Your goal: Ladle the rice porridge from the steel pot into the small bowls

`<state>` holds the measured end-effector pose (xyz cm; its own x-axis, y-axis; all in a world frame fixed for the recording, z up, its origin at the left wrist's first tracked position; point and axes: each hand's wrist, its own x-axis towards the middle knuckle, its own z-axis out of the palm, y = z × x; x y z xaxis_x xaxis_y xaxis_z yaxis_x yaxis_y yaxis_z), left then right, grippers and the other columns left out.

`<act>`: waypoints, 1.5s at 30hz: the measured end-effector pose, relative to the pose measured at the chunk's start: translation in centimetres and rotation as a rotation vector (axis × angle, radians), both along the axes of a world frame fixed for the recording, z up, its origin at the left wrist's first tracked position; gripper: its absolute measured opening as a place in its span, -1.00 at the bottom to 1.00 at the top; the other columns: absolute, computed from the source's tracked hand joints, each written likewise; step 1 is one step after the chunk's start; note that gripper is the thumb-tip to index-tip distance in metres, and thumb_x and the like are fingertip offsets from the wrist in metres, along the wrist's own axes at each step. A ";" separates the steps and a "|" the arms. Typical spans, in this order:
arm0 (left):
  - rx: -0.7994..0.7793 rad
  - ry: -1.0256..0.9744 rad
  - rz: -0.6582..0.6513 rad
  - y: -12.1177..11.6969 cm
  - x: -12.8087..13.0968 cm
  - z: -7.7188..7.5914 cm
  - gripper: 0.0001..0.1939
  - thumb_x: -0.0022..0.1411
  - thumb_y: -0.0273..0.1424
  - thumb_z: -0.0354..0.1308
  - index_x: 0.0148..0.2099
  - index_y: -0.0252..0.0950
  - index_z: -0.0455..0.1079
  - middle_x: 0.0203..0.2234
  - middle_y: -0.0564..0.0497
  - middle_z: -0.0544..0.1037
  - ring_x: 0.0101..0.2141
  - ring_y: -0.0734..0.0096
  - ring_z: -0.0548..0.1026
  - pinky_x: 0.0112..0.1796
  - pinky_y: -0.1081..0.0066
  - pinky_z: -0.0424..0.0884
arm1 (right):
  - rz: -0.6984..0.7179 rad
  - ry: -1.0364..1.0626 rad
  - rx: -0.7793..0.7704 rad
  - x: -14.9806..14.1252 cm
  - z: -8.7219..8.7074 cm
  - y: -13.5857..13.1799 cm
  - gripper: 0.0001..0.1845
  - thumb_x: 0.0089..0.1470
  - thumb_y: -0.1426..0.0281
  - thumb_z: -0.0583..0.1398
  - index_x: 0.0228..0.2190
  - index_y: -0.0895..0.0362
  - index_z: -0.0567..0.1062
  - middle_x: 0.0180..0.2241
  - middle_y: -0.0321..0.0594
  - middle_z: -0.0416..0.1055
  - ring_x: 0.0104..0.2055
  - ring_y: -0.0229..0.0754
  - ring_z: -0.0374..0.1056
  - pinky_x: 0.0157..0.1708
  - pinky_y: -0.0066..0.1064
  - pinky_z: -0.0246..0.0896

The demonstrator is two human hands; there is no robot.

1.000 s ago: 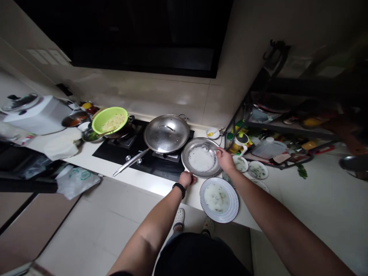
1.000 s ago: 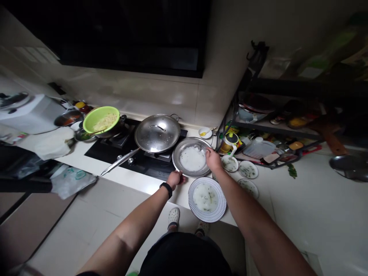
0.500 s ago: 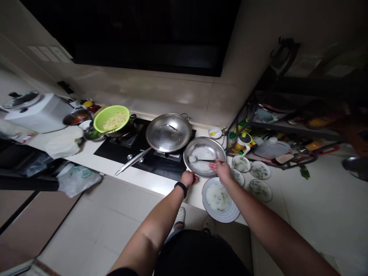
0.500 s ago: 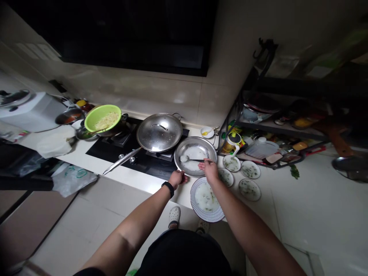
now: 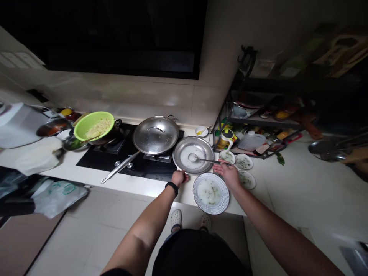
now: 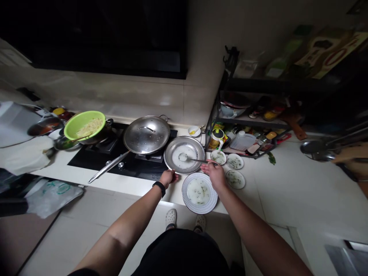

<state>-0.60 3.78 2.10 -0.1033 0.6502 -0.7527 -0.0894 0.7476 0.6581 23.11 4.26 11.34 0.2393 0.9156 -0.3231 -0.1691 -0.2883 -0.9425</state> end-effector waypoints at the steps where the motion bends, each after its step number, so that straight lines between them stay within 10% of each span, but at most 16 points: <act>1: 0.003 -0.001 0.000 0.0 0.0 0.1 -0.75 0.49 -0.32 -0.03 -0.27 -0.28 0.31 -0.48 -0.01 0.56 -0.55 0.46 0.51 -0.46 0.49 0.41 | -0.009 0.006 0.000 0.5 0.4 -0.5 -0.72 0.08 0.21 0.28 -0.23 0.13 0.48 -0.41 -0.09 0.63 -0.34 -0.06 0.61 -0.28 -0.26 0.57; 11: 0.015 0.008 0.005 -0.2 0.0 0.0 -0.73 0.48 -0.29 0.02 -0.30 -0.28 0.32 -0.50 -0.01 0.55 -0.55 0.46 0.51 -0.43 0.47 0.44 | -0.038 -0.065 -0.033 6.3 3.5 -8.0 -0.56 0.02 0.11 0.33 -0.17 0.15 0.50 -0.36 -0.04 0.65 -0.30 0.05 0.62 -0.20 -0.08 0.57; 20: 0.020 0.006 0.026 -0.1 0.2 0.1 -0.75 0.50 -0.34 -0.03 -0.28 -0.28 0.29 -0.50 0.00 0.54 -0.60 0.50 0.48 -0.47 0.49 0.43 | -0.029 -0.186 -0.074 9.9 1.0 -14.6 -0.39 0.00 -0.07 0.33 -0.14 0.17 0.53 -0.37 0.03 0.65 -0.31 0.12 0.62 -0.21 0.02 0.57; 29: 0.016 0.021 0.014 -0.2 0.4 0.5 -0.78 0.50 -0.35 -0.04 -0.25 -0.27 0.28 -0.50 0.00 0.55 -0.59 0.50 0.48 -0.53 0.53 0.36 | 0.538 -0.937 0.461 10.0 1.0 -17.8 -0.63 0.32 0.30 0.08 0.04 0.03 0.55 -0.08 -0.11 0.63 -0.06 -0.07 0.58 -0.01 -0.22 0.52; 36: 0.013 0.025 0.019 -0.2 0.3 0.4 -0.80 0.49 -0.33 -0.02 -0.20 -0.29 0.31 -0.47 -0.02 0.58 -0.57 0.46 0.52 -0.48 0.50 0.41 | 0.844 -1.296 0.900 10.1 2.6 -18.3 -0.46 0.28 0.53 0.06 0.25 0.06 0.38 0.06 -0.15 0.56 0.06 -0.15 0.51 0.12 -0.33 0.43; 45: 0.018 0.017 0.026 -0.2 0.4 0.4 -0.72 0.49 -0.37 -0.06 -0.33 -0.27 0.26 -0.54 0.03 0.51 -0.60 0.49 0.46 -0.50 0.50 0.38 | 0.503 -1.142 0.692 7.4 2.6 -10.1 -0.58 0.34 0.41 0.04 0.14 0.03 0.48 -0.01 -0.14 0.59 0.00 -0.10 0.54 0.05 -0.23 0.47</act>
